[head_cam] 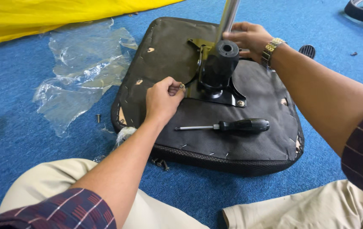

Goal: The person sits on the floor and uses a screwdriver to tighten screws on the metal base of an office chair. They secure the central column to the base plate and then flip the chair upright.

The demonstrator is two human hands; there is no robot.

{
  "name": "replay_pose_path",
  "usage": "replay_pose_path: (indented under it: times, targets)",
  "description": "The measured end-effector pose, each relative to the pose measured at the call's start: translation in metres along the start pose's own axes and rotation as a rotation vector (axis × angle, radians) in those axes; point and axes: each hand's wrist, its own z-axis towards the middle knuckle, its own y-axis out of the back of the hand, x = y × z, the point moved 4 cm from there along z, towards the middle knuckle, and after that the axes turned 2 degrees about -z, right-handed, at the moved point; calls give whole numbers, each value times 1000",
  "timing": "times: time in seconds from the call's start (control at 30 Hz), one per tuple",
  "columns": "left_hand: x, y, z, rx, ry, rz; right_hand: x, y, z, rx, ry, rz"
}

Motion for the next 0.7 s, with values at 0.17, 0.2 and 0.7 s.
replay_pose_path:
  times: [0.17, 0.2, 0.7]
  targets:
    - [-10, 2, -1, -12, -46, 33, -8, -19, 23, -31, 49, -210]
    - [-11, 5, -1, -19, -63, 39, -9, -23, 31, -42, 75, -378]
    - [-15, 5, -5, -11, -14, 7, -68, 49, -65, -192, -81, -1131]
